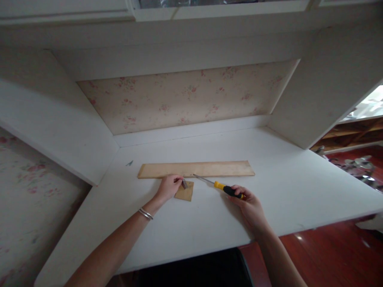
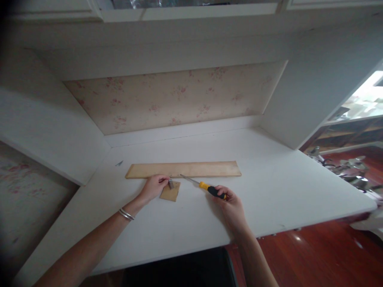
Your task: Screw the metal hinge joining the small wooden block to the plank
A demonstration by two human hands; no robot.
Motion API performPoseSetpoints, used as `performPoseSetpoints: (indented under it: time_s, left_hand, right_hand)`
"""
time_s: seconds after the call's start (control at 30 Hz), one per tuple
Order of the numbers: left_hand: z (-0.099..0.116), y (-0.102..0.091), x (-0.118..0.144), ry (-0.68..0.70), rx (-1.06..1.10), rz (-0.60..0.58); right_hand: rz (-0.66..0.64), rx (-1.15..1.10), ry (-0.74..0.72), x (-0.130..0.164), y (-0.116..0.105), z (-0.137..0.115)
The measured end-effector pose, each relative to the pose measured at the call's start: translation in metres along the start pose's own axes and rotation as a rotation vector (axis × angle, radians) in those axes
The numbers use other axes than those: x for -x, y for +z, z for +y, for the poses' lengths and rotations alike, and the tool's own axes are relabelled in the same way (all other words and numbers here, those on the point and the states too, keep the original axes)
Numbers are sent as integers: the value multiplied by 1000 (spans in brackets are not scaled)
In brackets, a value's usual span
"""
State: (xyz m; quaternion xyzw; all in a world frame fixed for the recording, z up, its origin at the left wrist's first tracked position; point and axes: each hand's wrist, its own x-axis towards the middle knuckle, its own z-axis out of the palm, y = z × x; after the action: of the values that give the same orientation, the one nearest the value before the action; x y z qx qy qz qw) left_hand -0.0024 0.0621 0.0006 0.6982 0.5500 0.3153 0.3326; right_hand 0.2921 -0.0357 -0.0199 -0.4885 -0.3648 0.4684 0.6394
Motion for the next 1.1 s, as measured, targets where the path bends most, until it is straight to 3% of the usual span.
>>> performPoseSetpoints:
  time_s: [0.23,0.43,0.7,0.93,1.1]
  left_hand:
    - [0,5,7,67,3,73]
    - [3,6,7,113,13,24]
    - [-3,9,7,89,51,50]
    - [3,2,10,92,-10,14]
    - [2,-14,14,60,83,48]
  right_hand:
    - [-8,-3,-4,-1,1,2]
    - [13,33,6,-1,0,3]
    - [20,40,8,-1,3,0]
    - [31,43,20,-1,4,-2]
    - [22,50,-3,-2,1,3]
